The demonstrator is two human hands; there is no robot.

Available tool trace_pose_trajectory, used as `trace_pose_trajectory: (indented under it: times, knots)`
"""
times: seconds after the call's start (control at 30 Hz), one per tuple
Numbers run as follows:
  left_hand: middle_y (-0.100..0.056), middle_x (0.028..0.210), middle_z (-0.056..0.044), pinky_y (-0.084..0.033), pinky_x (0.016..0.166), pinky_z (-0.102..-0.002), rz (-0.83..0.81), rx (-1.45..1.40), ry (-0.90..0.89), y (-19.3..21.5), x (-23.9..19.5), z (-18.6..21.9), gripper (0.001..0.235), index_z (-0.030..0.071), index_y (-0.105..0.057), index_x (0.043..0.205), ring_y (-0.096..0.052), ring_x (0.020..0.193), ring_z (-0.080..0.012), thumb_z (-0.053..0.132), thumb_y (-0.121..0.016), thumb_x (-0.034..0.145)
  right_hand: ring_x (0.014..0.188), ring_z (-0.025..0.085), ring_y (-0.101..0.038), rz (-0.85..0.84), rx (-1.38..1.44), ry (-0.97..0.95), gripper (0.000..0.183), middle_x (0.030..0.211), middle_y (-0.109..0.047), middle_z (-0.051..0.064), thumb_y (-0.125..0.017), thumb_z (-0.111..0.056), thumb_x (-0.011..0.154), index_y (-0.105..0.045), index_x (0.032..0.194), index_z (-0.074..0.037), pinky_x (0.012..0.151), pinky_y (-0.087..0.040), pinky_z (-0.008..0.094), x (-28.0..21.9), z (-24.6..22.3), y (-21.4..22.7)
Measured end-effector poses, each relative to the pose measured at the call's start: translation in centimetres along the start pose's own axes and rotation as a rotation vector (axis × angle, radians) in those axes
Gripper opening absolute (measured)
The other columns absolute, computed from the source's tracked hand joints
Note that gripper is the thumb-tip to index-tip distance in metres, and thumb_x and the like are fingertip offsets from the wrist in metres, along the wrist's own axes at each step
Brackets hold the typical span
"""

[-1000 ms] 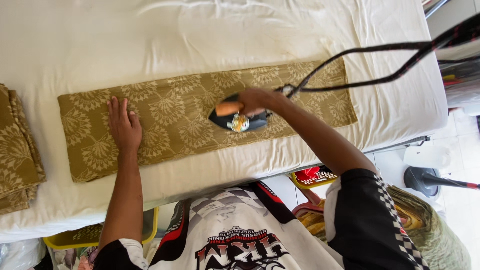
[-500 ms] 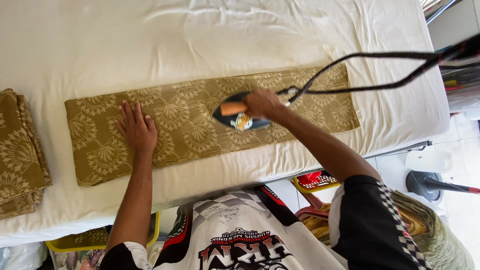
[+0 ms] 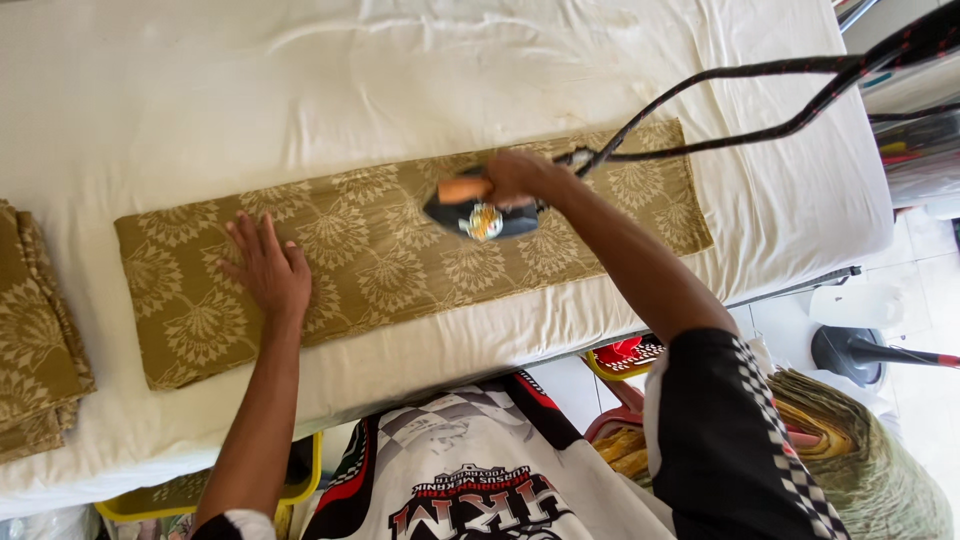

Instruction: The person irons and folds a gold-patterned cloth on a padded ironing surface using a black steam iron, repeatedly smoothing the fabric and folding it into a smaller rectangle.

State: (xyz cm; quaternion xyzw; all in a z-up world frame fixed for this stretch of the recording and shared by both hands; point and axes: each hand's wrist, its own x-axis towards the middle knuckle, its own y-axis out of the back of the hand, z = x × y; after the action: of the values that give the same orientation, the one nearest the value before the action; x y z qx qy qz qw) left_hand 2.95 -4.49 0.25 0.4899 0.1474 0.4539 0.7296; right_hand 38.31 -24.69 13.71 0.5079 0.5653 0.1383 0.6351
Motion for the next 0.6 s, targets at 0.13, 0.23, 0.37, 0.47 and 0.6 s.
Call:
trace_pose_trajectory:
  times: [0.13, 0.23, 0.37, 0.47, 0.6]
  knots:
    - [-0.026, 0.170, -0.021, 0.004, 0.114, -0.075, -0.057, -0.136, -0.098, -1.1, -0.5, 5.4, 0.056, 0.011, -0.044, 0.158, -0.013, 0.157, -0.0411, 0.014, -0.054, 0.103, 0.103, 0.047, -0.072, -0.163, -0.073, 0.081, 0.041, 0.099, -0.076, 0.025, -0.060, -0.039, 0.088, -0.078, 0.102, -0.005, 0.092, -0.057, 0.058, -5.7, -0.3, -3.5]
    - [-0.025, 0.170, -0.020, 0.003, 0.110, -0.081, -0.092, -0.160, -0.158, -2.6, -0.5, 7.7, 0.057, 0.008, -0.044, 0.157, -0.014, 0.157, -0.0418, 0.011, -0.054, 0.101, 0.099, 0.042, -0.074, -0.153, -0.155, 0.085, 0.039, 0.097, -0.077, 0.020, -0.057, -0.042, 0.089, -0.079, 0.104, -0.012, 0.090, -0.059, 0.054, -8.7, 1.1, -7.2]
    - [-0.035, 0.165, -0.028, -0.002, 0.103, -0.088, -0.064, -0.150, -0.171, -3.0, -0.8, 8.5, 0.055, 0.001, -0.049, 0.153, -0.024, 0.154, -0.0491, 0.006, -0.053, 0.098, 0.094, 0.040, -0.075, -0.058, -0.215, 0.030, 0.034, 0.095, -0.077, 0.015, -0.055, -0.040, 0.089, -0.079, 0.102, -0.020, 0.087, -0.060, 0.051, -10.6, 2.5, -8.0]
    - [-0.035, 0.165, -0.027, -0.003, 0.106, -0.086, -0.059, -0.077, -0.119, -3.2, -2.2, 8.5, 0.052, 0.001, -0.050, 0.153, -0.024, 0.155, -0.0470, 0.009, -0.053, 0.102, 0.100, 0.037, -0.075, -0.070, -0.228, 0.007, 0.034, 0.101, -0.078, 0.015, -0.057, -0.041, 0.091, -0.079, 0.109, -0.021, 0.090, -0.060, 0.049, -8.1, 5.1, -5.4]
    - [-0.026, 0.168, -0.028, 0.003, 0.107, -0.085, -0.071, -0.094, -0.038, -4.0, -4.4, 8.8, 0.054, -0.001, -0.045, 0.156, -0.017, 0.157, -0.0478, 0.010, -0.048, 0.103, 0.099, 0.037, -0.075, 0.022, -0.226, -0.008, 0.034, 0.099, -0.079, 0.013, -0.057, -0.041, 0.088, -0.080, 0.107, -0.024, 0.088, -0.061, 0.050, -2.0, 10.2, -2.7]
